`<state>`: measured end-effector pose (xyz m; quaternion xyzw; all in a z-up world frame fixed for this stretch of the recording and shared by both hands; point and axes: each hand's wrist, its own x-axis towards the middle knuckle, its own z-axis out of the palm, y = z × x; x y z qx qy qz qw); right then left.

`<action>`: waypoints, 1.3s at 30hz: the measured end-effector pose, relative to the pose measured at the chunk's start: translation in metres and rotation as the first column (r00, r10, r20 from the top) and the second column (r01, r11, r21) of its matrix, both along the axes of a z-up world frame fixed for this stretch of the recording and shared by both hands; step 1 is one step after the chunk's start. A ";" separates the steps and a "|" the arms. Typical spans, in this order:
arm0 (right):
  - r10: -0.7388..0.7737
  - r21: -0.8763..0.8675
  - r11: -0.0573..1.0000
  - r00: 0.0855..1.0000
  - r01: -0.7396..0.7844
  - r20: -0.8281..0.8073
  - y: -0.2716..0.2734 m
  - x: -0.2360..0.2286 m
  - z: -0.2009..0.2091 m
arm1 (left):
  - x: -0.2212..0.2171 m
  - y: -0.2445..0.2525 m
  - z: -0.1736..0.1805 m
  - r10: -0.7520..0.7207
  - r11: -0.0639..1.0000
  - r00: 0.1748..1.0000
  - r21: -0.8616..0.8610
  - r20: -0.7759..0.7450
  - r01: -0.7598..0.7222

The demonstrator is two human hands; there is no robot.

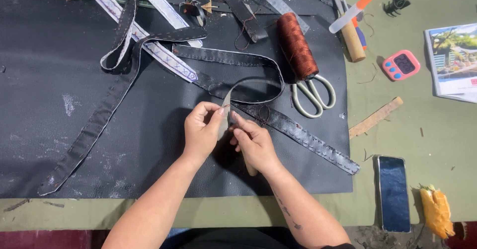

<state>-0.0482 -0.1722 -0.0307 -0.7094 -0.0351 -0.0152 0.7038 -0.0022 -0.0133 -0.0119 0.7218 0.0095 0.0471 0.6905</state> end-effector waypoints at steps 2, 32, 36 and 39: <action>-0.027 0.006 1.000 1.000 0.027 0.013 -0.002 0.002 -0.004 | 0.002 -0.001 -0.003 -0.005 1.000 1.000 -0.009 -0.019 0.005; -0.169 0.162 0.971 0.983 0.177 -0.065 -0.036 -0.008 0.046 | 0.001 -0.001 0.006 -0.036 0.975 0.994 0.223 0.104 0.012; -0.400 0.165 0.896 0.911 0.412 -0.102 -0.100 -0.041 0.057 | 0.006 0.006 -0.001 -0.024 0.977 0.987 0.215 0.159 -0.010; -0.532 0.047 0.843 0.843 0.536 -0.081 -0.161 -0.089 0.079 | 0.007 0.009 -0.004 -0.031 0.968 0.978 0.251 0.205 -0.022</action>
